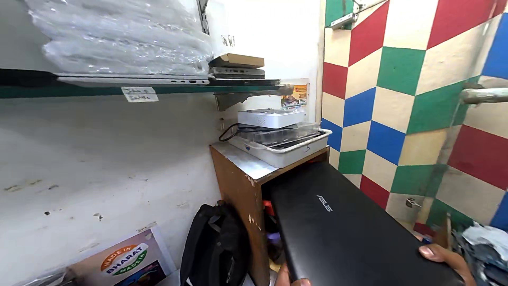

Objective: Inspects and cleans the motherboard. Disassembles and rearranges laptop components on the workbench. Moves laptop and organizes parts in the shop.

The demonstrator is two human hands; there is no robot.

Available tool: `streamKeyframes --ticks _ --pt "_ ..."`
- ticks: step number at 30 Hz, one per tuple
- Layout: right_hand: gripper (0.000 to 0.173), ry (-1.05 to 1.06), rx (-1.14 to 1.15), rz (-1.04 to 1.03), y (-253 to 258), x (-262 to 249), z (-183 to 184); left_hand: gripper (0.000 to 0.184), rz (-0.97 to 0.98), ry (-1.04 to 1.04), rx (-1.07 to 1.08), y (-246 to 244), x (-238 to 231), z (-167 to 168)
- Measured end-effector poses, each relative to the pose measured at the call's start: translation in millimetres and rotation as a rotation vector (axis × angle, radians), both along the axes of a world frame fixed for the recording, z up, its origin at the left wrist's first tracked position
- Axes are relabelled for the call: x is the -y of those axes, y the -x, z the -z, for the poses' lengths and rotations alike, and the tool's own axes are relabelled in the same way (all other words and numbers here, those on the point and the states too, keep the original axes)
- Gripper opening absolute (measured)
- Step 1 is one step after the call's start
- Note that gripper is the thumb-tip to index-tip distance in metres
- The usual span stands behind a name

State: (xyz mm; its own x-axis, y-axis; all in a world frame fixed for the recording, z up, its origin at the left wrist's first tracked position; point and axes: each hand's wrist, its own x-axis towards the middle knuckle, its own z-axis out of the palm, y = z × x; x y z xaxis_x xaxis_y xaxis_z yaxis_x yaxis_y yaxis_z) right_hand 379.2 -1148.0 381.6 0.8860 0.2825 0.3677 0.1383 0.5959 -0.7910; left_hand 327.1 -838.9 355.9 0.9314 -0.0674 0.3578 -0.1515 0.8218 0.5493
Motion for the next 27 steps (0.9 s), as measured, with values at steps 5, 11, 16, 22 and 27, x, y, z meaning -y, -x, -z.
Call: streamKeyframes --ticks 5,11,16,22,27 --pt "0.029 -0.006 -0.169 -0.103 -105.7 -12.8 -2.7 0.043 -0.316 -0.006 -0.23 -50.0 17.4 -21.8" --pt "0.031 0.095 -0.257 -0.245 -215.4 -43.1 -24.5 0.037 -0.616 0.079 -0.412 -96.6 38.2 -49.3" --pt "0.018 0.188 -0.321 -0.352 -272.9 -59.8 -47.1 0.05 -0.849 0.1 -0.346 -132.1 61.9 -54.0" --pt "0.015 0.271 -0.37 -0.618 -331.6 -64.2 -44.4 0.053 -1.488 -0.762 -0.251 -145.8 65.3 -15.6" --pt "0.028 0.3 -0.458 -0.713 -339.4 -63.1 -57.8 0.037 -1.977 -1.841 0.014 -177.1 71.3 -23.0"
